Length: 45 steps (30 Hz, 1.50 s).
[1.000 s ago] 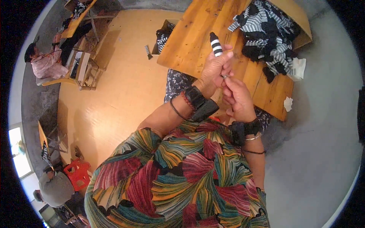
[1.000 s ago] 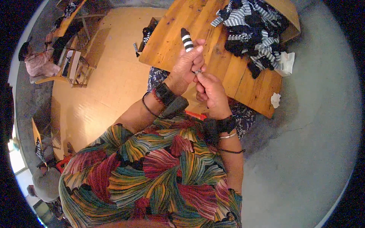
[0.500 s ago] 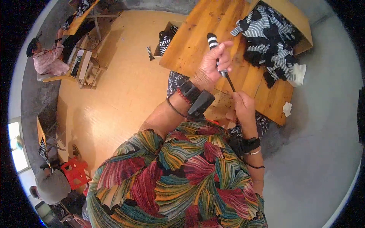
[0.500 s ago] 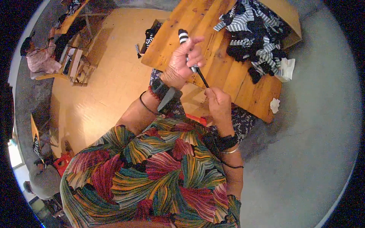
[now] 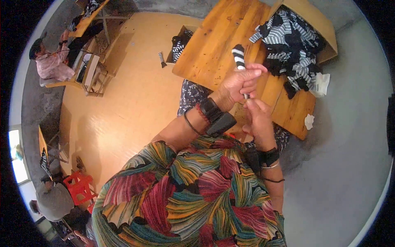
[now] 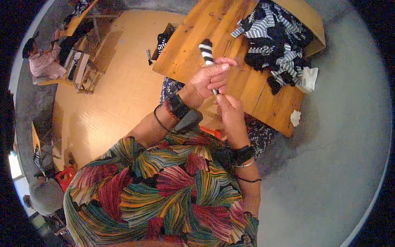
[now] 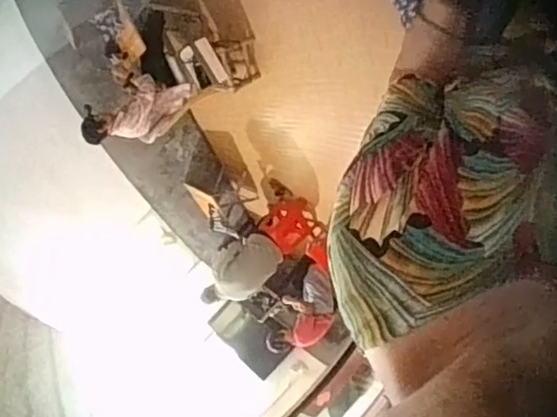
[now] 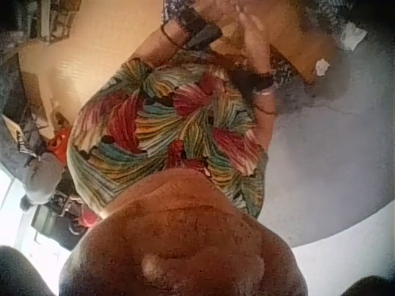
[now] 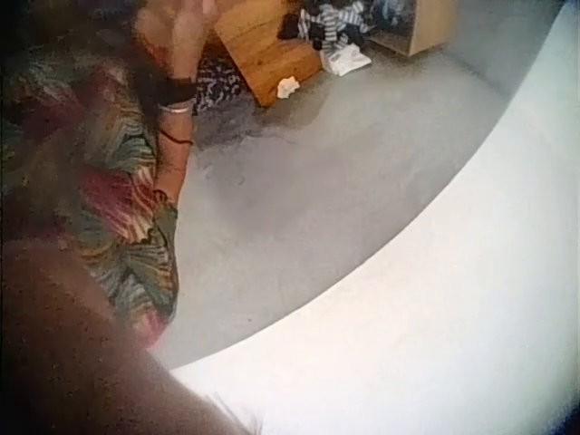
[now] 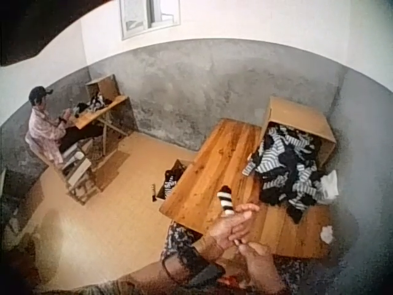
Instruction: Wrapping a small piece of black fabric around a striped fabric sleeve that is placed on a thin rod.
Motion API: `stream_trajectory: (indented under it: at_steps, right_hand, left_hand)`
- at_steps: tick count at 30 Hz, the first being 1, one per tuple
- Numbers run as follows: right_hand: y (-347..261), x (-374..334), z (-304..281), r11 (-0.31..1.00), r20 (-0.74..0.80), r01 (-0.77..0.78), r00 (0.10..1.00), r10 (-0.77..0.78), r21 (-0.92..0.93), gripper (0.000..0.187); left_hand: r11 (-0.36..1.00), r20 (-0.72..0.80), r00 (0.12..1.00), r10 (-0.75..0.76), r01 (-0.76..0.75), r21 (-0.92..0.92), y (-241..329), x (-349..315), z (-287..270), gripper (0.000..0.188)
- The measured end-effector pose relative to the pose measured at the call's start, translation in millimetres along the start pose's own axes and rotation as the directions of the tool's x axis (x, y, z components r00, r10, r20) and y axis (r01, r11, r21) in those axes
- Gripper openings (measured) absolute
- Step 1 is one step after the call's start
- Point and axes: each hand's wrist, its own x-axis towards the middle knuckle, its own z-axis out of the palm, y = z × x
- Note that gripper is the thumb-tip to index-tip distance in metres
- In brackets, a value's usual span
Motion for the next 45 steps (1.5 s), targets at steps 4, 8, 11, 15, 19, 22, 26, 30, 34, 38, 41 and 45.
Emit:
stream_trajectory:
  at_steps: [4,8,11,15,19,22,26,30,34,38,41,45]
  right_hand:
    - [-6,-3,11,0.927,0.128,-0.139,0.987,0.1,0.349,0.025]
    - [-7,-2,-5,0.999,0.083,-0.002,0.997,-0.001,0.034,0.024]
    - [-4,-5,-12,0.999,0.133,0.02,0.991,-0.017,-0.025,0.023]
    - [-1,-9,-13,0.999,0.098,0.027,0.995,-0.024,-0.026,0.023]
    - [8,-15,-19,0.999,0.026,0.008,1.0,-0.007,-0.035,0.024]
    - [15,-13,-24,0.998,0.008,-0.032,0.999,0.032,-0.061,0.025]
    - [11,-10,-26,0.994,0.056,-0.031,0.998,0.037,-0.1,0.025]
    - [7,-11,-27,0.991,0.096,0.047,0.995,-0.035,-0.126,0.024]
    - [6,-10,-18,0.996,0.102,0.069,0.993,-0.062,-0.063,0.024]
    - [-2,-11,-11,0.992,0.085,-0.045,0.996,0.035,0.121,0.025]
    - [-6,-9,-7,0.938,0.207,-0.108,0.978,0.039,0.329,0.025]
    - [-16,-9,0,0.933,0.222,-0.114,0.974,0.038,0.341,0.024]
  left_hand:
    - [0.994,-0.068,0.992,0.107,-0.106,0.018,-2,3,-2,0.023]
    - [0.971,-0.068,0.971,0.228,-0.232,-0.062,17,-2,4,0.034]
    - [0.937,0.028,0.961,0.276,-0.263,-0.229,32,-1,-7,0.042]
    - [0.918,0.172,0.931,0.322,-0.263,-0.297,32,10,-18,0.036]
    - [0.848,0.015,0.865,0.502,-0.488,-0.209,24,13,-12,0.021]
    - [0.814,-0.098,0.811,0.577,-0.581,-0.02,12,14,-6,0.017]
    - [0.838,-0.113,0.834,0.54,-0.546,-0.023,5,13,-4,0.016]
    - [0.864,-0.118,0.866,0.485,-0.496,-0.09,9,9,9,0.021]
    - [0.865,-0.034,0.885,0.464,-0.461,-0.198,5,7,12,0.027]
    - [0.907,0.044,0.932,0.359,-0.338,-0.252,-5,0,19,0.029]
    - [0.914,0.09,0.916,0.391,-0.374,-0.157,-3,-1,24,0.029]
    - [0.912,0.048,0.916,0.398,-0.389,-0.131,2,-1,17,0.032]
